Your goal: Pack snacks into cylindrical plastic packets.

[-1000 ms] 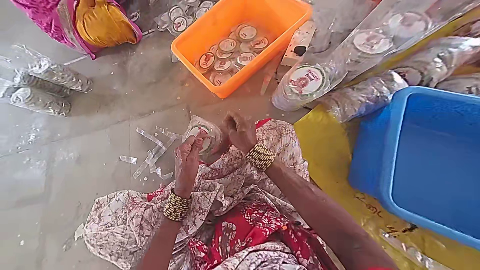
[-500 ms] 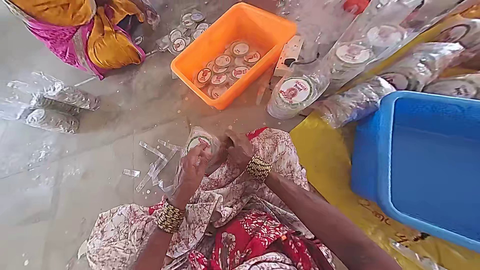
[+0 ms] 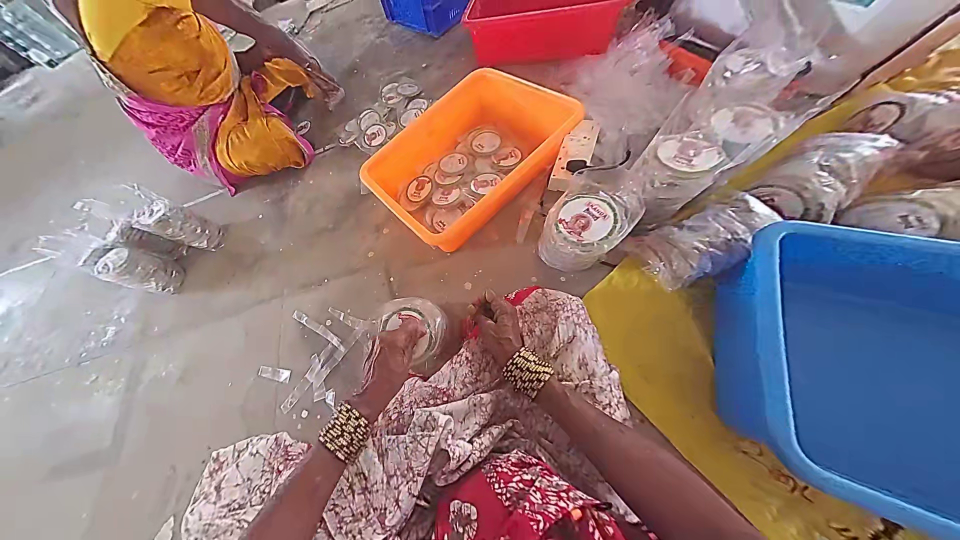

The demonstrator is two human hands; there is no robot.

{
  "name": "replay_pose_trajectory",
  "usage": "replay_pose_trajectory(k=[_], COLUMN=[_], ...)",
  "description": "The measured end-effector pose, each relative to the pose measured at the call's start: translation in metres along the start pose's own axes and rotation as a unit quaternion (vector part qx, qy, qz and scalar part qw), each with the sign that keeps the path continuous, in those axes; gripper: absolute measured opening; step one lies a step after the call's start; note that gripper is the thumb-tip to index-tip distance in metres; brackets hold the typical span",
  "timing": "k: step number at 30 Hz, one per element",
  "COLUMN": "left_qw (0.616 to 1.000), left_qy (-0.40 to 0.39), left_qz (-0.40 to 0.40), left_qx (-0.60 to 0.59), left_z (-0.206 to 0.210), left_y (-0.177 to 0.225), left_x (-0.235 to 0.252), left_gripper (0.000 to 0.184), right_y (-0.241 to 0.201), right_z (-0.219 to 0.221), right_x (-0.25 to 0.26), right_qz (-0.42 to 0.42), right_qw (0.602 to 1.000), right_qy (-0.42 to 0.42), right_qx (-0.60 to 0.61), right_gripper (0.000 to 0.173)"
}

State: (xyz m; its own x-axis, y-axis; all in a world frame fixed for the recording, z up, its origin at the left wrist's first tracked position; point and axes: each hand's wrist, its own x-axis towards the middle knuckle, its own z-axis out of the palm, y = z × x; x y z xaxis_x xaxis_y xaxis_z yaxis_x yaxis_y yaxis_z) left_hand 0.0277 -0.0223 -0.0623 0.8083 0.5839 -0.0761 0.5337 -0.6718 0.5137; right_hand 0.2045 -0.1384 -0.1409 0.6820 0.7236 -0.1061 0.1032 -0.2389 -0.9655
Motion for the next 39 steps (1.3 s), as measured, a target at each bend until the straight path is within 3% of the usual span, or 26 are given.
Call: replay_pose_trajectory(k=[5, 8, 10, 15, 19, 24, 27, 32, 35, 36, 39], left_qw=[0.986, 0.978, 0.951, 0.819, 0.748, 0.605, 0.530, 0.491, 0.492, 0.499, 0.511], left_qy=[-0.050, -0.016, 0.019, 0.079, 0.147, 0.223, 0.227, 0.203, 0.196, 0.184, 0.129], left_qz=[-0.141, -0.161, -0.193, -0.296, -0.326, -0.392, -0.412, -0.410, -0.423, -0.421, -0.402], left_qx=[-0.067, -0.131, -0.241, -0.485, -0.559, -0.656, -0.706, -0.741, -0.735, -0.734, -0.749], left_z=[-0.015, -0.021, -0.024, -0.036, -0.028, 0.006, 0.023, 0.052, 0.059, 0.061, 0.072], left_y=[0.005, -0.006, -0.014, -0.020, -0.034, -0.068, -0.080, -0.097, -0.097, -0.097, -0.096], left_x=[0.036, 0.052, 0.055, 0.031, -0.001, -0.039, -0.046, -0.031, -0.011, -0.008, -0.007], left_gripper=[0.042, 0.038, 0.034, 0.038, 0.037, 0.037, 0.039, 0.035, 0.027, 0.026, 0.033], right_y=[0.008, 0.009, 0.009, -0.003, -0.009, -0.021, -0.029, -0.052, -0.073, -0.073, -0.070], right_z=[0.002, 0.004, 0.006, 0.004, 0.009, 0.024, 0.036, 0.052, 0.056, 0.057, 0.057], right_x=[0.002, 0.003, 0.003, 0.002, 0.003, -0.002, -0.005, 0.000, 0.005, 0.005, 0.008], right_qz=[-0.009, -0.035, -0.061, -0.081, -0.130, -0.151, -0.167, -0.243, -0.307, -0.311, -0.169], right_qw=[0.999, 0.999, 0.998, 0.996, 0.991, 0.987, 0.981, 0.960, 0.931, 0.914, 0.824], right_qy=[0.008, 0.006, 0.005, -0.026, -0.020, -0.055, -0.099, -0.102, -0.091, -0.114, -0.314], right_qx=[0.037, 0.022, 0.007, -0.026, -0.002, 0.018, -0.013, -0.096, -0.173, -0.235, -0.441], right_gripper=[0.013, 0.015, 0.017, 0.020, 0.019, 0.017, 0.018, 0.018, 0.016, 0.016, 0.032])
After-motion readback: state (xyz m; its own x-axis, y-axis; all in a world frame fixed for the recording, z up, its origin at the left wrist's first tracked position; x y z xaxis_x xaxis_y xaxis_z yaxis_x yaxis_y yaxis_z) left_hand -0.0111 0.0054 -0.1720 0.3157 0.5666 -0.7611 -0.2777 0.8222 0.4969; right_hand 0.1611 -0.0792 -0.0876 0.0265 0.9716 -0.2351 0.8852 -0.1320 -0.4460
